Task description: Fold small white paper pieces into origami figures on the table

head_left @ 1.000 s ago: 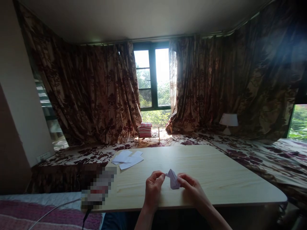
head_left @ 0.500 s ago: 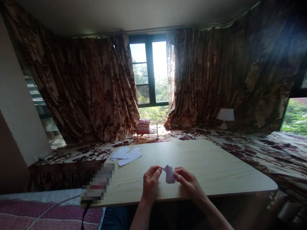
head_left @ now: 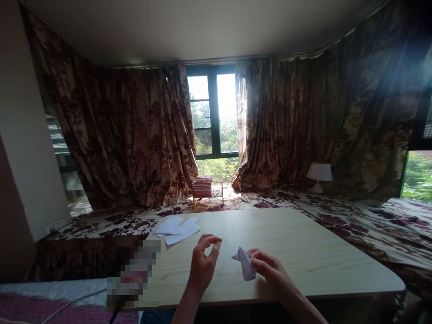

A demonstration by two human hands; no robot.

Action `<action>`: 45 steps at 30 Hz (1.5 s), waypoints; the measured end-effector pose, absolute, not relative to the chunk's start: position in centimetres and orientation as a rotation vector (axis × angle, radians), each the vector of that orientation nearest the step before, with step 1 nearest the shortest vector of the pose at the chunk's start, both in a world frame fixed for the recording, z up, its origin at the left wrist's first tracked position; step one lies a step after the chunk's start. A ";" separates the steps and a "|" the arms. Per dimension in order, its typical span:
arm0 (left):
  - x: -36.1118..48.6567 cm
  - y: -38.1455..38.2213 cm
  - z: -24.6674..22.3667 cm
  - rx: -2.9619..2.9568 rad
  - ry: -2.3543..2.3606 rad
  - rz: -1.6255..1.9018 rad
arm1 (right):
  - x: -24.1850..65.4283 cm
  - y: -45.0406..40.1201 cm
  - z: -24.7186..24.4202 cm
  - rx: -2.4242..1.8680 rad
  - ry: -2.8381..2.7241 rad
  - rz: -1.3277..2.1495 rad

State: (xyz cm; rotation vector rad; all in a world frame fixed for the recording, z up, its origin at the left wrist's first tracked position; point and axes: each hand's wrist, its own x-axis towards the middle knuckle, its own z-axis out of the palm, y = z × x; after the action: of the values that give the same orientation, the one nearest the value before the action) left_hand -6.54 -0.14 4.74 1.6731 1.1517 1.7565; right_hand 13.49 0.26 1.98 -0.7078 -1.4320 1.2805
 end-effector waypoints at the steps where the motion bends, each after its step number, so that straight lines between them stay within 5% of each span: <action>1: -6.8 -0.4 5.5 1.750 1.154 1.753 | 13.7 0.2 2.3 -0.685 -1.433 1.334; 12: -5.0 -3.5 9.0 2.427 1.103 1.539 | 15.2 0.5 5.9 -0.662 -1.417 1.743; 24: -5.1 -2.9 9.1 2.505 1.130 1.519 | 14.5 1.0 7.1 -0.689 -1.320 1.819; 33: -5.8 -1.8 7.5 1.773 1.236 1.783 | 13.7 2.3 7.6 -0.706 -1.087 1.673; 45: -1.5 -2.3 7.6 0.948 0.969 1.417 | 12.6 3.3 5.7 -0.754 -0.881 1.679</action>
State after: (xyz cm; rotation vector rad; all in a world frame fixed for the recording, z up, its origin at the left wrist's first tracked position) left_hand -1.52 -2.30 7.59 0.9480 0.9688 1.4173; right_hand 12.62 3.28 5.68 -0.7538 -0.8810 1.6794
